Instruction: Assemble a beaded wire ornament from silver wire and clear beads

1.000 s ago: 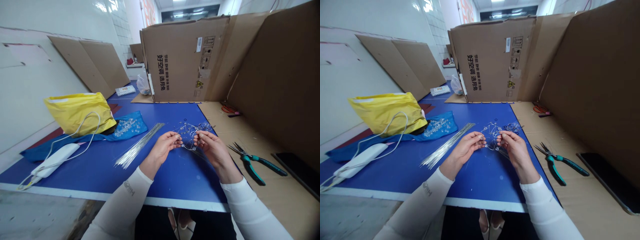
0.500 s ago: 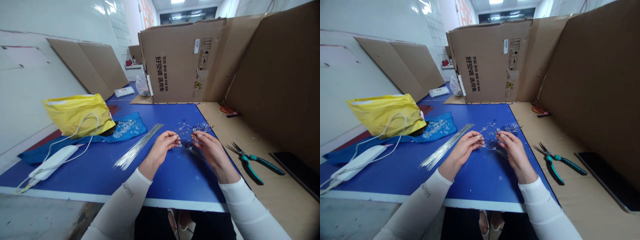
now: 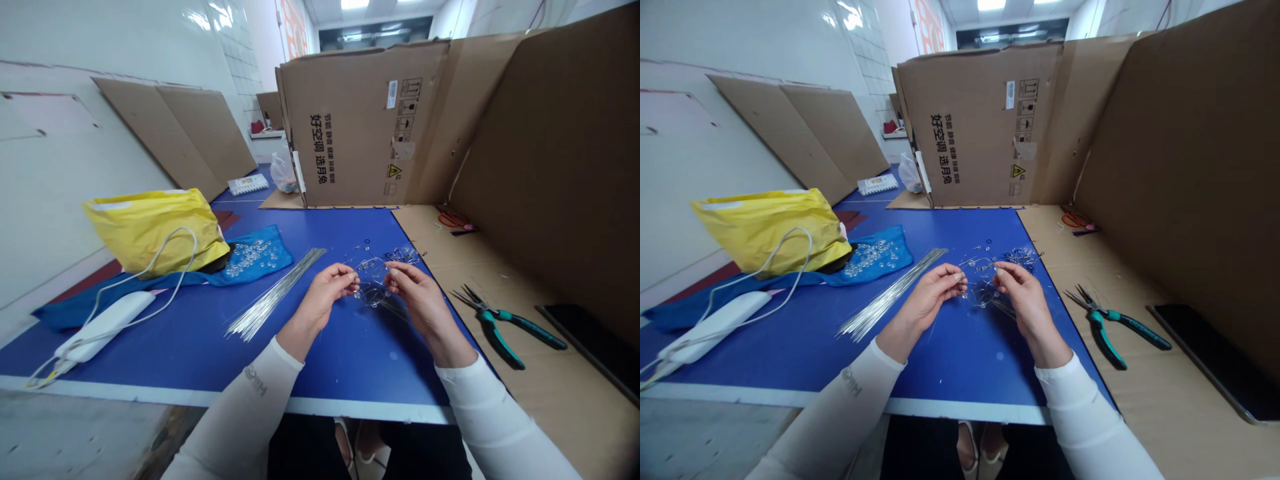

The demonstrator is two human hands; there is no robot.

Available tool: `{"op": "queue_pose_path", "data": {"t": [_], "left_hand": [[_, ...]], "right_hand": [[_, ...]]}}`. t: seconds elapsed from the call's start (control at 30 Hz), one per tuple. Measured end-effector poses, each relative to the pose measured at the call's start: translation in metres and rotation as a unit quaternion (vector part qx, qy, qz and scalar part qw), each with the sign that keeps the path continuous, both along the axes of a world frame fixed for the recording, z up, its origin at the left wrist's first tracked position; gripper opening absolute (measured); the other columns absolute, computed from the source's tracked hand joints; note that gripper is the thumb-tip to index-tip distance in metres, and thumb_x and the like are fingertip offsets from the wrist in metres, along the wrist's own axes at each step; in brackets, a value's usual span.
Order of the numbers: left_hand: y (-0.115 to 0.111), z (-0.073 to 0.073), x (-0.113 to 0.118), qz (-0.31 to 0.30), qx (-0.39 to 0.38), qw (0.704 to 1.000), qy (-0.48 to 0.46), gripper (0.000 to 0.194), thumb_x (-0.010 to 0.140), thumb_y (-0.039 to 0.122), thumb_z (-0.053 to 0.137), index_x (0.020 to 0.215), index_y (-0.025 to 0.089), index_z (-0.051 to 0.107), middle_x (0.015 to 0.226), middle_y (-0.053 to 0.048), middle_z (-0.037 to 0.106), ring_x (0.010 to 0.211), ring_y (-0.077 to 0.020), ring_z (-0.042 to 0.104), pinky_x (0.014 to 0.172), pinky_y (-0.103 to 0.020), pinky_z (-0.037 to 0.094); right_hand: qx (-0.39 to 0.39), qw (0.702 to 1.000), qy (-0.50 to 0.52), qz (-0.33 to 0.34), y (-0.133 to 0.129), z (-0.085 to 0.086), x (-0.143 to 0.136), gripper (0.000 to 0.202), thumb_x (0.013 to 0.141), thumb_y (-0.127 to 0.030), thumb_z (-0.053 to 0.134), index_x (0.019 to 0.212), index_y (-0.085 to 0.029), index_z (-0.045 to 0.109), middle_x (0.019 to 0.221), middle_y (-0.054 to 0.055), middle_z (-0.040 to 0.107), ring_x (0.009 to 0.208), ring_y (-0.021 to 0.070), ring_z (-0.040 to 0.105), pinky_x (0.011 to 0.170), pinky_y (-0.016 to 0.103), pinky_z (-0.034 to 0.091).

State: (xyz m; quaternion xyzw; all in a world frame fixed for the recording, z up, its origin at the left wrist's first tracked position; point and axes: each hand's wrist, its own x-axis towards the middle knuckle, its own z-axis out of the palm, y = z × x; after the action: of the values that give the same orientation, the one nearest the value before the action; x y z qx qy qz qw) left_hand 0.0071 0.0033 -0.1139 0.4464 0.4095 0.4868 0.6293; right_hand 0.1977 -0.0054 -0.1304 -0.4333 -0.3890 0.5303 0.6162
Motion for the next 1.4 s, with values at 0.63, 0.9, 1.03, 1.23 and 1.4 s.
{"op": "queue_pose_path", "data": {"t": [0.63,0.9,1.03,1.23,1.4], "left_hand": [[-0.003,0.001,0.004,0.063,0.098,0.99,0.074,0.043,0.085,0.017,0.067,0.127,0.025,0.062,0.102,-0.002,0.062,0.083,-0.0137,0.064,0.079,-0.029,0.049],[-0.005,0.002,-0.001,0.093,0.252,0.946,0.181,0.019,0.092,0.026,0.066,0.107,0.029,0.077,0.126,-0.007,0.066,0.122,-0.0237,0.058,0.102,-0.036,0.045],[-0.006,0.004,0.0,0.058,0.266,0.94,0.207,0.014,0.09,0.024,0.067,0.097,0.026,0.079,0.116,-0.008,0.071,0.116,-0.0237,0.062,0.102,-0.038,0.045],[-0.005,0.001,0.001,0.064,0.262,0.939,0.213,0.015,0.088,0.024,0.069,0.099,0.026,0.078,0.118,-0.008,0.07,0.117,-0.0251,0.062,0.1,-0.038,0.046],[-0.01,0.008,0.001,0.189,0.275,0.919,0.212,0.015,0.084,0.018,0.07,0.097,0.025,0.075,0.105,-0.006,0.069,0.1,-0.0214,0.062,0.09,-0.032,0.046]], "right_hand": [[0.024,0.999,-0.036,0.023,-0.004,0.003,-0.002,0.026,0.07,-0.043,0.083,0.08,-0.02,0.075,0.065,-0.001,0.062,0.063,0.0135,0.052,0.062,0.029,0.038],[0.03,0.997,-0.049,0.044,-0.006,0.004,-0.005,0.022,0.072,-0.042,0.082,0.078,-0.021,0.076,0.066,-0.001,0.062,0.064,0.014,0.052,0.064,0.03,0.039],[0.036,0.996,-0.061,0.057,-0.007,0.004,-0.006,0.02,0.071,-0.042,0.08,0.077,-0.023,0.076,0.066,0.0,0.064,0.065,0.0149,0.052,0.065,0.031,0.04],[0.05,0.993,-0.097,0.042,-0.011,0.008,-0.009,0.018,0.072,-0.04,0.079,0.077,-0.022,0.077,0.065,-0.001,0.063,0.064,0.015,0.051,0.064,0.031,0.041],[0.058,0.992,-0.107,-0.014,-0.009,0.007,-0.009,0.019,0.074,-0.041,0.078,0.081,-0.023,0.077,0.067,0.0,0.064,0.066,0.0157,0.053,0.066,0.031,0.043]]}}
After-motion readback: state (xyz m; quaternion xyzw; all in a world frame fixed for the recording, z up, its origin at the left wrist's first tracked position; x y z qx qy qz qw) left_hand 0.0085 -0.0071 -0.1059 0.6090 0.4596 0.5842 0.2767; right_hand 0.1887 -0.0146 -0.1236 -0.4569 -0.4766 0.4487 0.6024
